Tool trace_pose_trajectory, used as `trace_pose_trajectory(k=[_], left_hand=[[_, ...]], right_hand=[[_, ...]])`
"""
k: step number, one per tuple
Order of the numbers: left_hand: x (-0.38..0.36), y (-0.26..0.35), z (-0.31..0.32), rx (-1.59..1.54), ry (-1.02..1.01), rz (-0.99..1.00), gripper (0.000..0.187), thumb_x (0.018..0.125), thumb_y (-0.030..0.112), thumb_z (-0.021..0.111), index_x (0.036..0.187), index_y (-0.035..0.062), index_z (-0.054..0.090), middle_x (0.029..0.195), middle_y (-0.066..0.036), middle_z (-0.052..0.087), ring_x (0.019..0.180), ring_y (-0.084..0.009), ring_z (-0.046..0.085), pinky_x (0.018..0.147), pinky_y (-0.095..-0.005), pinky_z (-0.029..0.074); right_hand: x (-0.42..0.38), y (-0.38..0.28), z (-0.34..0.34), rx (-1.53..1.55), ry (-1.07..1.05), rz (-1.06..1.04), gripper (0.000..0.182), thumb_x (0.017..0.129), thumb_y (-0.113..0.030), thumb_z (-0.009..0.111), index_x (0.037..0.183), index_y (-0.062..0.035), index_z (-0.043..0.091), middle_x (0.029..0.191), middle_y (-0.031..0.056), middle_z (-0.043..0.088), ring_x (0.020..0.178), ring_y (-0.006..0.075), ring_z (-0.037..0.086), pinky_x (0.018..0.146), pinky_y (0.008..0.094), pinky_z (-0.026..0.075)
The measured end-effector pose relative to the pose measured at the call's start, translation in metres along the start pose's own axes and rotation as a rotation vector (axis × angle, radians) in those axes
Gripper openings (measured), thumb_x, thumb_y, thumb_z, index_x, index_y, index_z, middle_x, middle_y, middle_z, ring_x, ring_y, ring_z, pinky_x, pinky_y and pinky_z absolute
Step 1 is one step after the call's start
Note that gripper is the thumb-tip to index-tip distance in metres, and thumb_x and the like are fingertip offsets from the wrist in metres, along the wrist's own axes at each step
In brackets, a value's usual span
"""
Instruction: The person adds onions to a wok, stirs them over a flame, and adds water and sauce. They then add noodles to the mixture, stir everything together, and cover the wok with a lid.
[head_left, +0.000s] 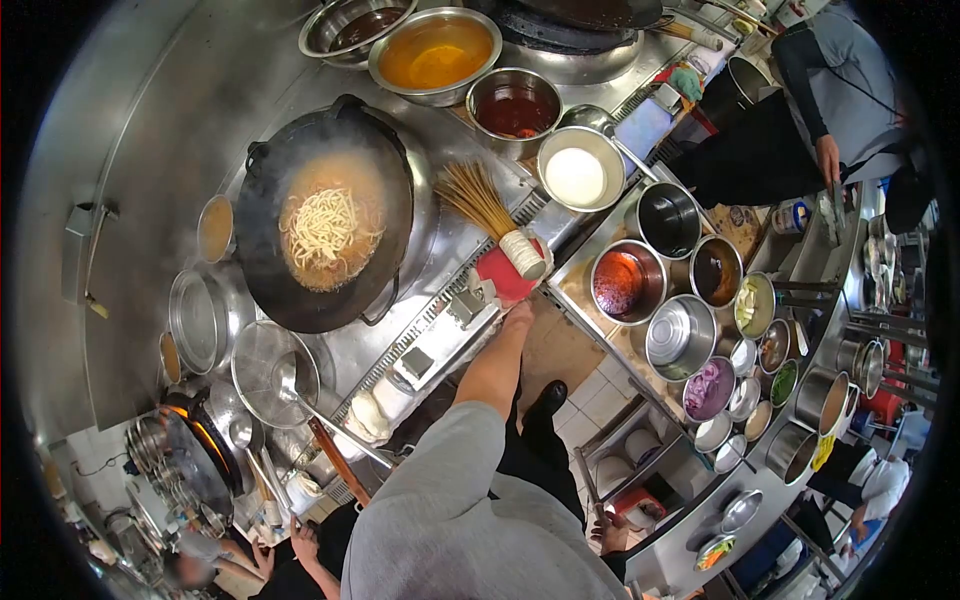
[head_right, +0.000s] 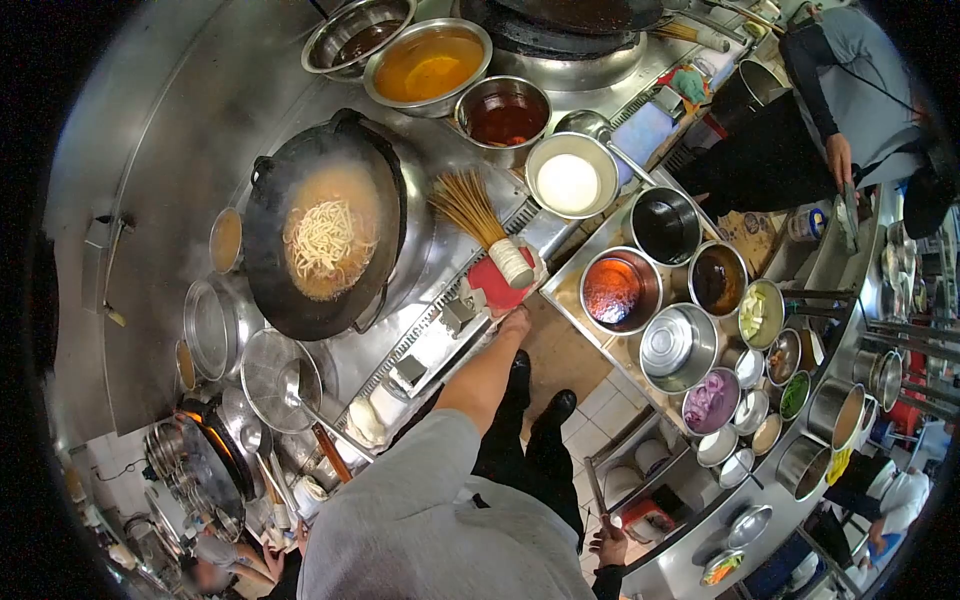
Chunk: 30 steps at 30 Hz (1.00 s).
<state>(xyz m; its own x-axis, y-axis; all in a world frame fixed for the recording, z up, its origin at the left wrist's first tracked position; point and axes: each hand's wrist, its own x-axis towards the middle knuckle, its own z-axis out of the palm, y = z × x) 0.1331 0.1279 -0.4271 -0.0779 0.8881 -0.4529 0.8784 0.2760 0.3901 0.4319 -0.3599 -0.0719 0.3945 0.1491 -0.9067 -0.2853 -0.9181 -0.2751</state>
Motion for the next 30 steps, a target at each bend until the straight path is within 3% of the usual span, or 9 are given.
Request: trace_pose_trajectory(k=[1,4,10,13,16,25,28,30], left_hand=[[-0.001,0.002,-0.005,0.004,-0.011,-0.007,0.031,0.092,0.017,0.057,0.114,-0.0007,0.07,0.119,-0.028,0.068,0.114,-0.0423,0.066,0.101,-0.0486,0.051],[-0.002,0.008,-0.015,0.011,-0.036,-0.014,0.031,0.092,0.017,0.057,0.114,-0.0006,0.07,0.12,-0.028,0.068,0.114,-0.0423,0.066,0.102,-0.0486,0.05],[-0.001,0.016,-0.028,0.015,-0.068,-0.038,0.031,0.092,0.017,0.057,0.115,-0.0003,0.07,0.121,-0.028,0.067,0.115,-0.0423,0.066,0.102,-0.0487,0.05],[0.0,0.018,-0.032,0.019,-0.078,-0.044,0.031,0.092,0.017,0.057,0.115,-0.0002,0.07,0.122,-0.028,0.067,0.115,-0.0423,0.065,0.102,-0.0487,0.05],[0.002,0.02,-0.034,0.019,-0.085,-0.05,0.031,0.092,0.017,0.057,0.115,-0.0001,0.069,0.122,-0.028,0.067,0.115,-0.0423,0.065,0.102,-0.0488,0.05],[0.0,0.021,-0.036,0.0,-0.103,-0.064,0.032,0.093,0.018,0.057,0.116,0.0003,0.069,0.124,-0.028,0.066,0.116,-0.0423,0.065,0.102,-0.0489,0.05],[0.0,0.023,-0.037,-0.011,-0.107,-0.064,0.032,0.093,0.018,0.057,0.117,0.0005,0.069,0.124,-0.028,0.066,0.117,-0.0423,0.064,0.103,-0.049,0.05],[0.0,0.024,-0.038,-0.016,-0.114,-0.066,0.032,0.093,0.018,0.057,0.117,0.0005,0.069,0.124,-0.028,0.066,0.117,-0.0423,0.064,0.103,-0.049,0.05]], right_hand=[[0.002,0.004,-0.003,0.024,-0.025,0.022,0.037,0.099,-0.016,0.062,0.136,-0.0067,0.064,0.079,0.008,0.064,0.055,0.0175,0.064,0.045,0.0298,0.053],[0.009,0.012,-0.003,0.025,-0.04,0.015,0.04,0.099,-0.017,0.063,0.138,-0.0063,0.062,0.081,0.0088,0.065,0.056,0.018,0.065,0.047,0.03,0.054],[0.006,0.0,0.004,0.033,-0.029,-0.08,0.037,0.098,-0.021,0.066,0.132,-0.0039,0.063,0.083,0.0098,0.066,0.057,0.0181,0.065,0.046,0.0298,0.053],[0.006,-0.003,0.003,0.111,-0.059,-0.069,0.047,0.093,-0.022,0.073,0.131,0.0002,0.056,0.083,0.0123,0.067,0.057,0.0199,0.065,0.048,0.0321,0.054],[0.0,-0.009,0.01,-0.01,0.001,-0.064,0.032,0.099,-0.019,0.064,0.128,-0.0035,0.065,0.084,0.0106,0.066,0.057,0.018,0.064,0.046,0.0303,0.053],[0.003,0.006,0.013,-0.026,-0.011,0.018,0.032,0.1,-0.014,0.061,0.13,-0.0054,0.063,0.082,0.0097,0.066,0.058,0.0181,0.064,0.046,0.0314,0.054],[0.001,0.005,0.011,0.033,-0.036,-0.031,0.049,0.089,-0.033,0.082,0.119,0.0021,0.064,0.08,0.0099,0.066,0.057,0.0177,0.063,0.047,0.0309,0.051],[0.0,0.0,0.013,0.009,-0.011,-0.029,0.047,0.091,-0.029,0.079,0.122,0.0026,0.062,0.081,0.0101,0.066,0.057,0.0177,0.063,0.047,0.0307,0.051]])
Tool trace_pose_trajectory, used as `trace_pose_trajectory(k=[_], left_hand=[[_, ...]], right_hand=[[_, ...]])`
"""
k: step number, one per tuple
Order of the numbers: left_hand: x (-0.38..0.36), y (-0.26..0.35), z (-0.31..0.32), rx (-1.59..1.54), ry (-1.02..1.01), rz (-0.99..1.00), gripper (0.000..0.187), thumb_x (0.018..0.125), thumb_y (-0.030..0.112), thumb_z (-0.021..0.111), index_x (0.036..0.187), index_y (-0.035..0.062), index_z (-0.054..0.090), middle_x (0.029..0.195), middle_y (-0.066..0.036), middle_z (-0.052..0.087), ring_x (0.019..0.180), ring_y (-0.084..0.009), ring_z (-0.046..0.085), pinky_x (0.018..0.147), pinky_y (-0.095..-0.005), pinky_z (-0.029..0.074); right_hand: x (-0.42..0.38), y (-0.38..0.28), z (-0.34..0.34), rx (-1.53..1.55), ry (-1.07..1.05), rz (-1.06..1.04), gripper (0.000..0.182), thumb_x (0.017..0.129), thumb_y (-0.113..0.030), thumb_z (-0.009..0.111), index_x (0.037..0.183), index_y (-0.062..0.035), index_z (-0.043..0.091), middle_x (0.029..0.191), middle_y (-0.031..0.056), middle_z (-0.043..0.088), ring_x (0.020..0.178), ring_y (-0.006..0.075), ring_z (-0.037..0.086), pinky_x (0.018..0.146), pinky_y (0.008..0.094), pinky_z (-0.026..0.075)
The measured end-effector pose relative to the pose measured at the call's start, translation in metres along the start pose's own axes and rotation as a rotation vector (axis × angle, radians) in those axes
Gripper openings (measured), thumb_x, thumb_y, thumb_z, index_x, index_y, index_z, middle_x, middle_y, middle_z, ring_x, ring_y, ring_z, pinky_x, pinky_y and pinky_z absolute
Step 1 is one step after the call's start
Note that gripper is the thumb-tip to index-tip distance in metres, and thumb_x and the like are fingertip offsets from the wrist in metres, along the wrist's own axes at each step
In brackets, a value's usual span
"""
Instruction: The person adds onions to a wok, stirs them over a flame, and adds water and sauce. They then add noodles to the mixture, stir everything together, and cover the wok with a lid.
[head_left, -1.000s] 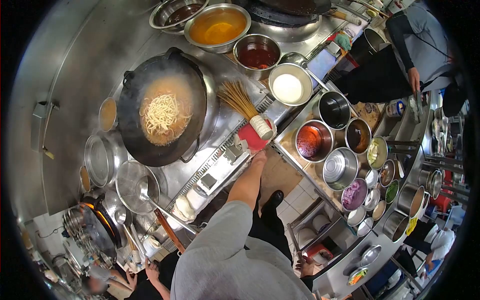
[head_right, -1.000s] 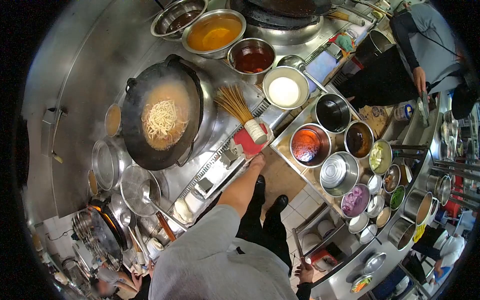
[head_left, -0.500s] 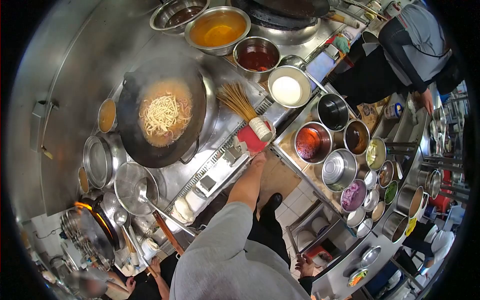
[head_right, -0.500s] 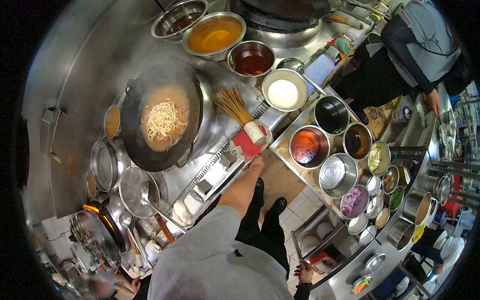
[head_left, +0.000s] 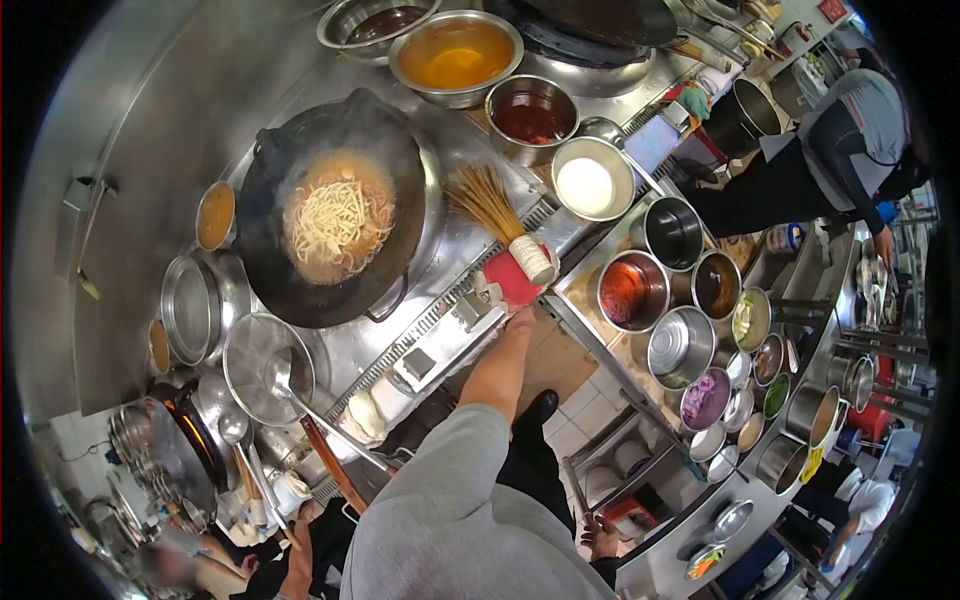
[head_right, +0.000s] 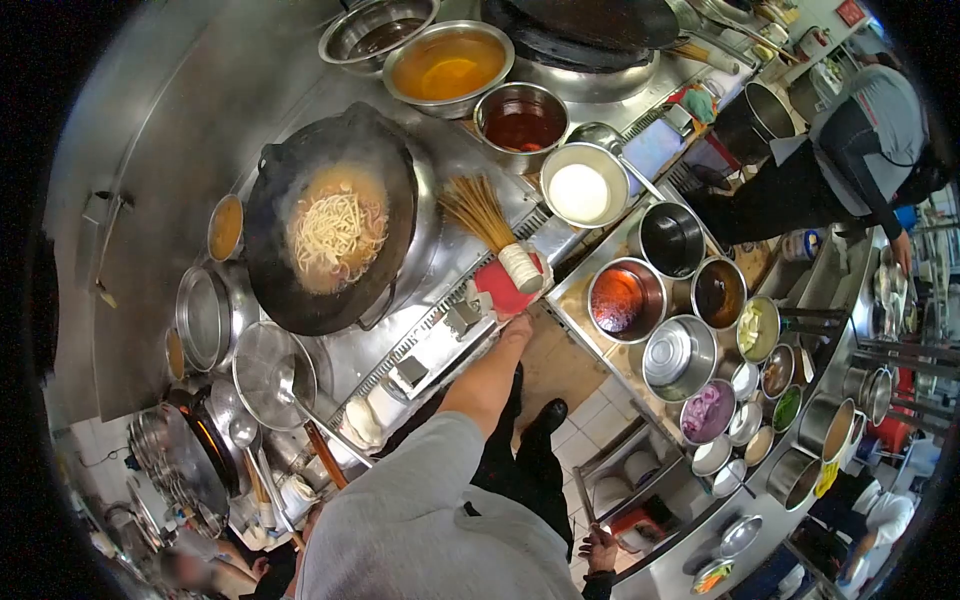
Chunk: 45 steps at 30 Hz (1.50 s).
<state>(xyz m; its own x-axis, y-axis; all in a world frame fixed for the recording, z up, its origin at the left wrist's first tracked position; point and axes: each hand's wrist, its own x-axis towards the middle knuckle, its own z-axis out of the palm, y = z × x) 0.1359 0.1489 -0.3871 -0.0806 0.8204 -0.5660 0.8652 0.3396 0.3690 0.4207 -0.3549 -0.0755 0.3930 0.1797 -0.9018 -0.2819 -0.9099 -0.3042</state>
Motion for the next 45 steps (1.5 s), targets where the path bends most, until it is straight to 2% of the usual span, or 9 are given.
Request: trace_pose_trajectory(k=[4,7,13,22,31,37,45], left_hand=[[-0.001,0.001,-0.003,-0.008,-0.007,-0.003,0.032,0.093,0.018,0.057,0.117,0.0007,0.069,0.125,-0.028,0.065,0.117,-0.0423,0.064,0.103,-0.0491,0.049],[-0.001,0.003,-0.008,-0.011,-0.012,-0.003,0.032,0.093,0.018,0.057,0.117,0.0008,0.069,0.126,-0.028,0.065,0.118,-0.0423,0.064,0.103,-0.0491,0.049],[-0.001,0.005,-0.015,-0.024,-0.02,-0.008,0.032,0.093,0.018,0.057,0.118,0.0011,0.068,0.127,-0.028,0.064,0.118,-0.0423,0.063,0.103,-0.0492,0.049],[-0.004,0.008,-0.016,-0.024,-0.03,-0.01,0.033,0.093,0.018,0.057,0.119,0.0015,0.068,0.128,-0.028,0.063,0.119,-0.0423,0.063,0.104,-0.0493,0.049],[-0.008,0.007,-0.017,-0.021,-0.04,-0.017,0.033,0.093,0.019,0.056,0.12,0.0018,0.068,0.13,-0.029,0.062,0.12,-0.0423,0.062,0.104,-0.0495,0.048],[-0.009,0.01,-0.022,-0.023,-0.048,-0.017,0.033,0.094,0.019,0.056,0.12,0.0021,0.067,0.131,-0.029,0.062,0.121,-0.0423,0.062,0.104,-0.0496,0.048],[-0.008,0.014,-0.029,-0.026,-0.059,-0.014,0.034,0.094,0.019,0.056,0.121,0.0024,0.067,0.132,-0.029,0.061,0.122,-0.0424,0.061,0.105,-0.0497,0.048]], right_hand=[[0.002,-0.007,-0.002,-0.018,-0.029,-0.043,0.03,0.098,-0.021,0.069,0.122,-0.0031,0.065,0.081,0.0096,0.065,0.057,0.018,0.064,0.046,0.0307,0.051],[0.008,-0.006,-0.005,0.046,-0.059,-0.04,0.035,0.096,-0.021,0.071,0.123,0.0004,0.063,0.081,0.0103,0.067,0.057,0.0178,0.064,0.046,0.0305,0.051],[0.005,-0.019,-0.001,-0.023,-0.025,-0.057,0.049,0.094,-0.021,0.073,0.13,0.006,0.054,0.084,0.0121,0.07,0.056,0.0181,0.064,0.046,0.0308,0.051],[0.008,-0.022,0.001,0.011,-0.032,-0.089,0.04,0.095,-0.013,0.066,0.129,0.0041,0.054,0.09,0.015,0.074,0.055,0.0201,0.065,0.045,0.0316,0.051],[0.014,-0.013,-0.002,-0.013,-0.045,-0.094,0.039,0.097,-0.016,0.068,0.129,0.0017,0.054,0.09,0.0148,0.074,0.056,0.0209,0.066,0.044,0.032,0.052],[0.014,-0.016,0.0,-0.018,-0.042,-0.091,0.033,0.099,-0.011,0.063,0.129,0.0,0.055,0.091,0.0146,0.074,0.056,0.0208,0.066,0.044,0.032,0.052],[0.016,-0.021,0.002,0.024,-0.073,-0.048,0.033,0.1,-0.011,0.061,0.13,0.0002,0.053,0.091,0.0149,0.074,0.056,0.02,0.065,0.044,0.0317,0.051]])
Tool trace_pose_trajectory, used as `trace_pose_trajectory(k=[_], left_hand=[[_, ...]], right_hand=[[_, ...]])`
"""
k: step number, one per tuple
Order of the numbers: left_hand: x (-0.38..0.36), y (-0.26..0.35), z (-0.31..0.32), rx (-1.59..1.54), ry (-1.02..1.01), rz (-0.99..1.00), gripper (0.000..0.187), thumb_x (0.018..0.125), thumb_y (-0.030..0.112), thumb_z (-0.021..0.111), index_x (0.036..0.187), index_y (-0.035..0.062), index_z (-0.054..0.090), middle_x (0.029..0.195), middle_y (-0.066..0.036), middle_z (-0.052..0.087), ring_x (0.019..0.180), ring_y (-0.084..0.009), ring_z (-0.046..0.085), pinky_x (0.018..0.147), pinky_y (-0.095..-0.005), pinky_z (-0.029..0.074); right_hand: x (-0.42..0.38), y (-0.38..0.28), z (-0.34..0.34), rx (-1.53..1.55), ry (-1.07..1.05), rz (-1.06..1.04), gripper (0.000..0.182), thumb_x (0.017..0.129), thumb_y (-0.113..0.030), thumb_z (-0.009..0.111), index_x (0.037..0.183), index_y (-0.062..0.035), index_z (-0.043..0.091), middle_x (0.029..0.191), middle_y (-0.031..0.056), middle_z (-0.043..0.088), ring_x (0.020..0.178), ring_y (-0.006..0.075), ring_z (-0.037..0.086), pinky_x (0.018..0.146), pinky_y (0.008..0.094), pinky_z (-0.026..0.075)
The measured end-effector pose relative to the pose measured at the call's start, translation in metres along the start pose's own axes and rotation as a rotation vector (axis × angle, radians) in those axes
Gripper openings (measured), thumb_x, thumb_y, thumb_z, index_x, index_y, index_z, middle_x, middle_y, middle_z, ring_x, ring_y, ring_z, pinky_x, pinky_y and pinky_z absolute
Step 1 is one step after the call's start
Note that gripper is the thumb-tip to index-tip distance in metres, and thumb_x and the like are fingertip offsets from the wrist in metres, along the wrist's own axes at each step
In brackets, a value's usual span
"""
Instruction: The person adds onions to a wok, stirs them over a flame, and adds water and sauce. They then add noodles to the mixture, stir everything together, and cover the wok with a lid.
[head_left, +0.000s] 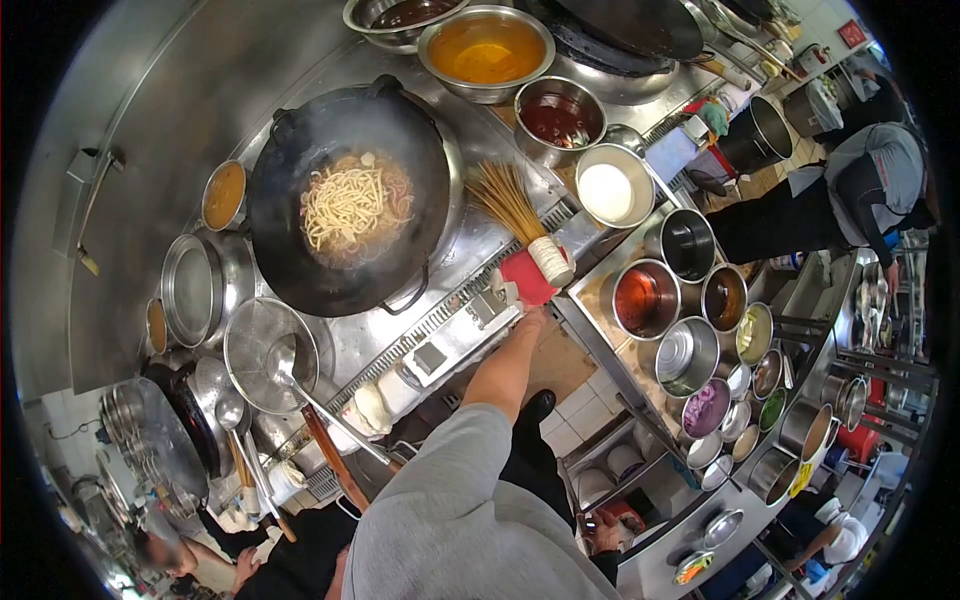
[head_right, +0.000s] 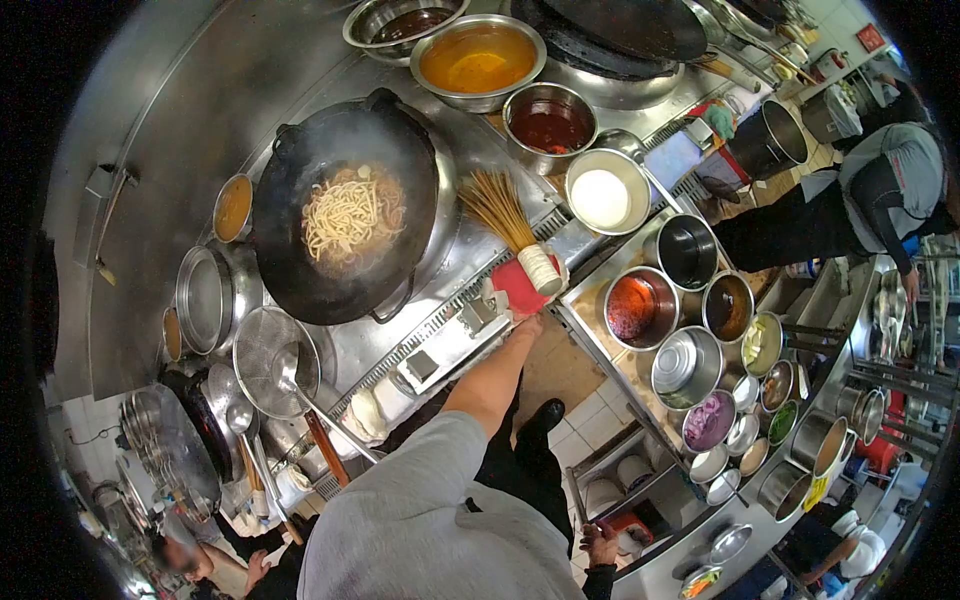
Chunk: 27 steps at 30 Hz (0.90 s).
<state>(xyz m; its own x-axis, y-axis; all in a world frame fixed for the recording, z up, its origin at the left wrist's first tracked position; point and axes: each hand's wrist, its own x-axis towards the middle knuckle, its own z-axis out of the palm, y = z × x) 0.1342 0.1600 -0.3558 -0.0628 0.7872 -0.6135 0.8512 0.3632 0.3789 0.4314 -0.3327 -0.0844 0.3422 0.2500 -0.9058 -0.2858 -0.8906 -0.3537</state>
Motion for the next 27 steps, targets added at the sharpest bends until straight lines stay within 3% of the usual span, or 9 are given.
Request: trace_pose_trajectory(k=[27], left_hand=[[-0.009,0.003,-0.008,-0.021,-0.036,-0.005,0.035,0.094,0.02,0.056,0.123,0.0036,0.066,0.137,-0.029,0.058,0.124,-0.0424,0.059,0.106,-0.0501,0.047]], right_hand=[[-0.005,-0.013,0.014,-0.008,0.027,-0.002,0.027,0.101,-0.013,0.061,0.125,-0.0006,0.054,0.086,0.0144,0.072,0.056,0.0207,0.064,0.045,0.0329,0.052]])
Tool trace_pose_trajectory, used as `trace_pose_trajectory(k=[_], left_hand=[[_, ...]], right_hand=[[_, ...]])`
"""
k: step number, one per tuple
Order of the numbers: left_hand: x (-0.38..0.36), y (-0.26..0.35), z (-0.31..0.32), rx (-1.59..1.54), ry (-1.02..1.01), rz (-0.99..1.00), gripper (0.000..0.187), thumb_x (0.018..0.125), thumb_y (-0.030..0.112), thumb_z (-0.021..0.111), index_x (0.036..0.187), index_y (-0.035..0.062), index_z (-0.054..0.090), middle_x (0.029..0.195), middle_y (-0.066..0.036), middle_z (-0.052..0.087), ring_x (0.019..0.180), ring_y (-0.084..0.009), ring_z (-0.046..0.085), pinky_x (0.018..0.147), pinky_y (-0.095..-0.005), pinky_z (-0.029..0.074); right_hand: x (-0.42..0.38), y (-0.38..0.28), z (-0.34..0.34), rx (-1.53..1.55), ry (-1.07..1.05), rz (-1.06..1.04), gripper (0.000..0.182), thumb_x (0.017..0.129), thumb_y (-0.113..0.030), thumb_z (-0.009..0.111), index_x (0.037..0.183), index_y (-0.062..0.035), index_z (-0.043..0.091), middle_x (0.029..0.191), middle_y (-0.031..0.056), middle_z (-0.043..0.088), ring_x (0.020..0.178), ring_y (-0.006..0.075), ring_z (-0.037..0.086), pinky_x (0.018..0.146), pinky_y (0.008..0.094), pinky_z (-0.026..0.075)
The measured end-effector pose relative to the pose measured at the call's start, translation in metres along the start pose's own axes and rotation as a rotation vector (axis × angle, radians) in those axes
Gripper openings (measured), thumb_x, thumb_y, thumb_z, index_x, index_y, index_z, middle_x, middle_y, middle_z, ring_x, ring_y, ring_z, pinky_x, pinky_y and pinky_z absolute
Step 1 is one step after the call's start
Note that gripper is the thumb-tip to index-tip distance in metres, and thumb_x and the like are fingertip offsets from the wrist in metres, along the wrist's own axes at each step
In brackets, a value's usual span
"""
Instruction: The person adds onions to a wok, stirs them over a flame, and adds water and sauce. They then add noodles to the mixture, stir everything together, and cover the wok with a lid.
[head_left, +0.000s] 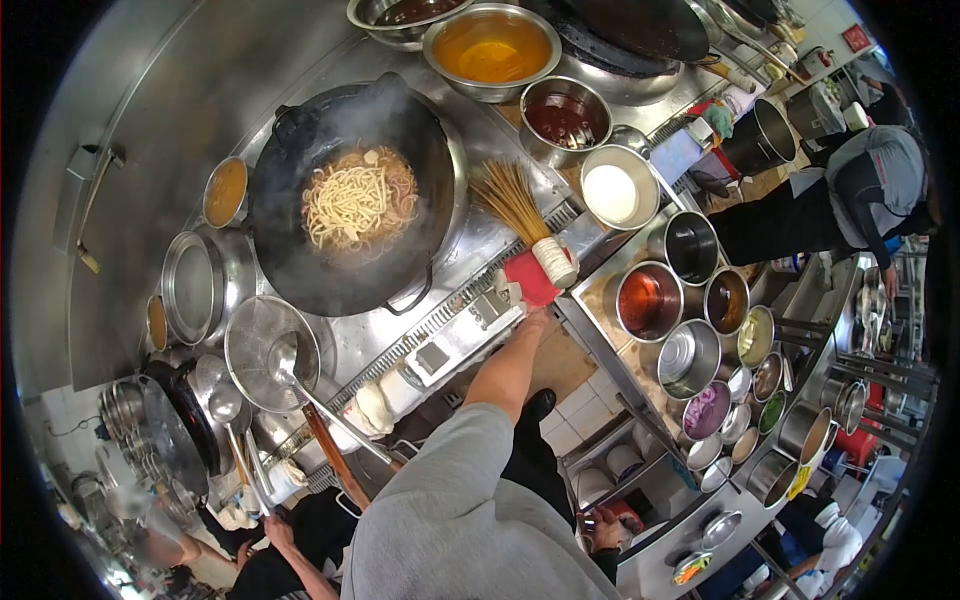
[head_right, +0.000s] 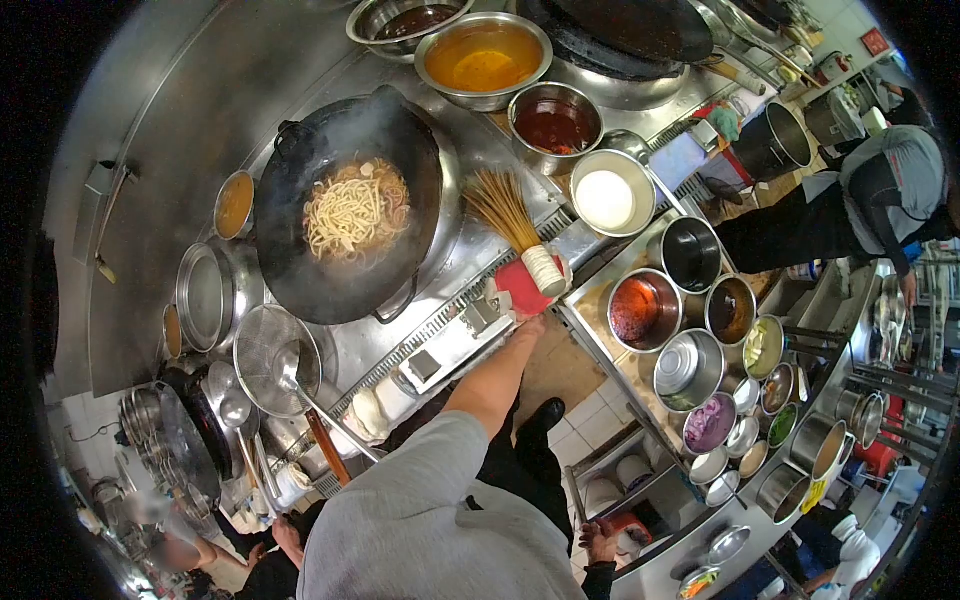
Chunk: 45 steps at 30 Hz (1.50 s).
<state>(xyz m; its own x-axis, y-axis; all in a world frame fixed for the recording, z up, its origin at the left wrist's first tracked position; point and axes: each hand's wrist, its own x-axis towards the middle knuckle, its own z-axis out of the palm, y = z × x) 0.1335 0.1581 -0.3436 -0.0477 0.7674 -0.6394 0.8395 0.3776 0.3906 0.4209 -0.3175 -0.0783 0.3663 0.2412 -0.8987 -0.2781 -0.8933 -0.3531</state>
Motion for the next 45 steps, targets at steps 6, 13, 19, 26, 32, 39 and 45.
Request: trace_pose_trajectory(k=[6,13,19,26,32,39,45], left_hand=[[-0.049,0.006,-0.025,-0.147,0.001,-0.05,0.035,0.095,0.02,0.056,0.124,0.0038,0.066,0.138,-0.029,0.058,0.125,-0.0424,0.059,0.106,-0.0502,0.047],[-0.127,-0.072,0.033,-1.311,0.061,-0.795,0.036,0.092,0.025,0.073,0.118,0.0035,0.062,0.106,-0.016,0.068,0.086,-0.0362,0.068,0.081,-0.0456,0.059],[-0.153,-0.128,0.03,-2.049,0.3,-0.474,0.036,0.098,0.023,0.068,0.131,0.015,0.057,0.129,-0.002,0.06,0.118,-0.0243,0.057,0.093,-0.0427,0.054],[-0.204,-0.131,0.05,-1.793,0.218,-0.387,0.021,0.084,0.008,0.07,0.104,0.0111,0.064,0.1,-0.005,0.065,0.092,-0.0194,0.063,0.078,-0.0345,0.051],[-0.26,-0.071,0.021,-1.231,0.482,-0.294,0.012,0.099,0.014,0.064,0.097,0.0031,0.06,0.091,-0.007,0.062,0.084,-0.0149,0.055,0.075,-0.0326,0.048],[-0.32,-0.054,0.024,-1.467,0.341,-0.388,0.017,0.103,0.021,0.063,0.102,0.0043,0.058,0.08,-0.002,0.06,0.065,-0.0106,0.055,0.054,-0.0279,0.045],[-0.292,-0.068,0.03,-1.872,0.568,-0.269,0.048,0.107,0.041,0.054,0.131,-0.0009,0.059,0.12,-0.007,0.064,0.107,-0.015,0.059,0.095,-0.0307,0.046]], right_hand=[[0.006,0.005,-0.004,-0.007,-0.018,-0.011,0.033,0.1,-0.016,0.062,0.128,0.0002,0.054,0.086,0.0155,0.071,0.059,0.0222,0.066,0.048,0.034,0.053],[0.041,-0.013,0.004,-0.233,-0.151,-0.081,0.037,0.099,-0.017,0.061,0.129,0.0029,0.057,0.09,0.0176,0.07,0.061,0.0217,0.066,0.05,0.0359,0.055],[0.055,-0.096,0.064,-0.506,-0.243,-0.268,0.037,0.094,-0.017,0.062,0.123,0.0064,0.064,0.088,0.0127,0.072,0.074,0.0209,0.069,0.061,0.0328,0.056],[0.156,-0.162,0.183,-1.082,-0.389,-0.896,0.045,0.097,-0.031,0.064,0.125,0.0039,0.062,0.086,0.0161,0.072,0.081,0.0262,0.071,0.074,0.0386,0.056],[0.07,-0.234,0.343,-0.85,-0.772,-0.854,0.052,0.092,-0.043,0.071,0.12,0.0004,0.069,0.11,0.0217,0.073,0.106,0.0331,0.071,0.089,0.0412,0.053],[0.11,-0.168,0.381,-0.812,-0.59,-0.983,0.031,0.093,-0.026,0.064,0.107,0.0011,0.071,0.095,0.0276,0.071,0.096,0.0463,0.067,0.082,0.0498,0.052],[0.114,-0.182,0.381,-0.685,-0.783,-0.473,0.046,0.098,-0.038,0.068,0.112,0.0057,0.071,0.097,0.0104,0.075,0.082,0.0182,0.069,0.073,0.038,0.053]])
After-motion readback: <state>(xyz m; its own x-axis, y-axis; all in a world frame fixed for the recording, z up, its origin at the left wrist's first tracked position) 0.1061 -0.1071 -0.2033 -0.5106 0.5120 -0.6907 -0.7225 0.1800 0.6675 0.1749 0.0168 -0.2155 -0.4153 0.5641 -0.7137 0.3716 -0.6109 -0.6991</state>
